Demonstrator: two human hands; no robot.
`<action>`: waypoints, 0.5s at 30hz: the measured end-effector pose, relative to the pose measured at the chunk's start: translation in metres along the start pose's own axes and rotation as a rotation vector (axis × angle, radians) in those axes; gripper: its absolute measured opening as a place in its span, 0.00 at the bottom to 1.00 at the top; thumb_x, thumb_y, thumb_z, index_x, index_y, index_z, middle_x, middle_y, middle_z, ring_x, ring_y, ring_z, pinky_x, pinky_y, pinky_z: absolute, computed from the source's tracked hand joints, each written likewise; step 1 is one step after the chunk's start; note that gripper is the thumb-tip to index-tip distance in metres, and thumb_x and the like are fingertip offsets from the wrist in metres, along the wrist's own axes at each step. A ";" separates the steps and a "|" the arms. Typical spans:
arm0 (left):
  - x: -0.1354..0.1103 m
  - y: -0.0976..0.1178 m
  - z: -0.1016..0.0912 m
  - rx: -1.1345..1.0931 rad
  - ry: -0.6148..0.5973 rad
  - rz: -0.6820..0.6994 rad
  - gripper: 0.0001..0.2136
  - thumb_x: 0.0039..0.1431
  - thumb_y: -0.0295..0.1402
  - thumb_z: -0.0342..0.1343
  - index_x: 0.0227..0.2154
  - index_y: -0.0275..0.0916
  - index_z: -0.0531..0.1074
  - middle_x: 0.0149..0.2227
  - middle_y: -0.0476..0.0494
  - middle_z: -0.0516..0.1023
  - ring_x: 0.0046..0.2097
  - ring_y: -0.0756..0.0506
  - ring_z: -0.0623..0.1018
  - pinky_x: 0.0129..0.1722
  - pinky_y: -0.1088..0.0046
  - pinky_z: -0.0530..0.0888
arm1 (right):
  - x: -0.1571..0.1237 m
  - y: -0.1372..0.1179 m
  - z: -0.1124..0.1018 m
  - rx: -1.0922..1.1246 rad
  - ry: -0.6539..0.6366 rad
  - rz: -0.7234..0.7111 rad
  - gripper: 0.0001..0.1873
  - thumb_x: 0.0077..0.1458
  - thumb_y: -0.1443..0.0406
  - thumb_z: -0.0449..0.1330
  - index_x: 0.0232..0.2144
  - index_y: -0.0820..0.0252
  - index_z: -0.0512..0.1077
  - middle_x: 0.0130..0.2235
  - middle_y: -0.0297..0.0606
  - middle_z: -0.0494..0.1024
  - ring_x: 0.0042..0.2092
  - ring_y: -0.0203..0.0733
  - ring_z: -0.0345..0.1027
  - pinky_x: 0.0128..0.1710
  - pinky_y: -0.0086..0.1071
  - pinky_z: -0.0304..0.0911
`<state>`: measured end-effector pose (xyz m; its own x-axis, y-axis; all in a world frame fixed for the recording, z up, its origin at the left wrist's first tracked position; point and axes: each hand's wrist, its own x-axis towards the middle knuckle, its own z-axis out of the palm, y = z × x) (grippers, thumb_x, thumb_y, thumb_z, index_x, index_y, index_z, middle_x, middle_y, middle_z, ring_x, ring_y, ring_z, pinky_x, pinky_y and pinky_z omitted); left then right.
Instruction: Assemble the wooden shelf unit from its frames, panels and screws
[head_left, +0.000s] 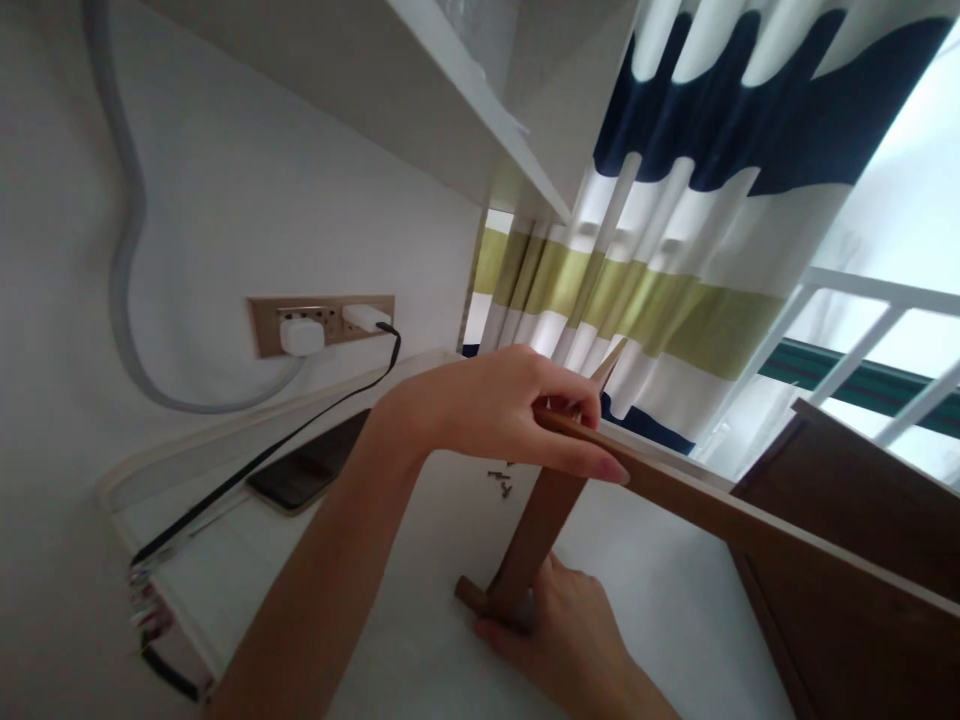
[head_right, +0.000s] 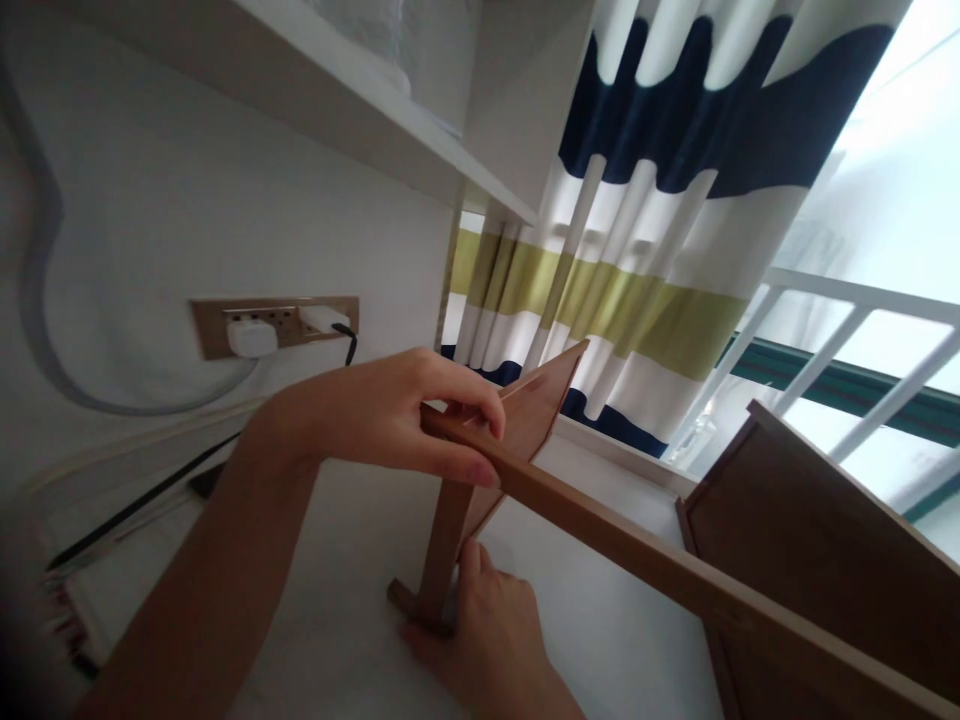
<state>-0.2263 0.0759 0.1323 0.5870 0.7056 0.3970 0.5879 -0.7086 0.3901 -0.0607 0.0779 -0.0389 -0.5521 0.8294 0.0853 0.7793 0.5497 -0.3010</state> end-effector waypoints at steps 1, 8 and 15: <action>0.000 -0.001 0.000 -0.003 0.012 0.011 0.19 0.47 0.50 0.53 0.29 0.38 0.72 0.21 0.53 0.66 0.23 0.54 0.63 0.21 0.77 0.54 | 0.000 0.000 0.000 -0.016 -0.007 0.006 0.21 0.41 0.56 0.60 0.39 0.56 0.64 0.38 0.35 0.73 0.35 0.48 0.69 0.31 0.35 0.60; -0.002 0.002 0.002 0.042 0.062 0.066 0.16 0.47 0.48 0.55 0.25 0.38 0.71 0.18 0.53 0.64 0.21 0.55 0.61 0.20 0.75 0.53 | 0.000 -0.006 -0.005 -0.085 -0.109 0.000 0.26 0.44 0.55 0.56 0.47 0.54 0.62 0.38 0.36 0.74 0.35 0.50 0.69 0.30 0.36 0.58; -0.004 0.005 0.003 0.087 0.094 0.071 0.16 0.47 0.48 0.55 0.23 0.38 0.71 0.18 0.54 0.62 0.21 0.55 0.60 0.19 0.74 0.53 | -0.004 -0.006 -0.003 -0.098 -0.129 -0.011 0.24 0.45 0.56 0.57 0.47 0.52 0.64 0.41 0.35 0.73 0.35 0.48 0.69 0.30 0.34 0.57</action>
<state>-0.2238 0.0694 0.1304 0.5762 0.6475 0.4987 0.5956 -0.7505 0.2863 -0.0625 0.0715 -0.0344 -0.5896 0.8069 -0.0365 0.7945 0.5712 -0.2059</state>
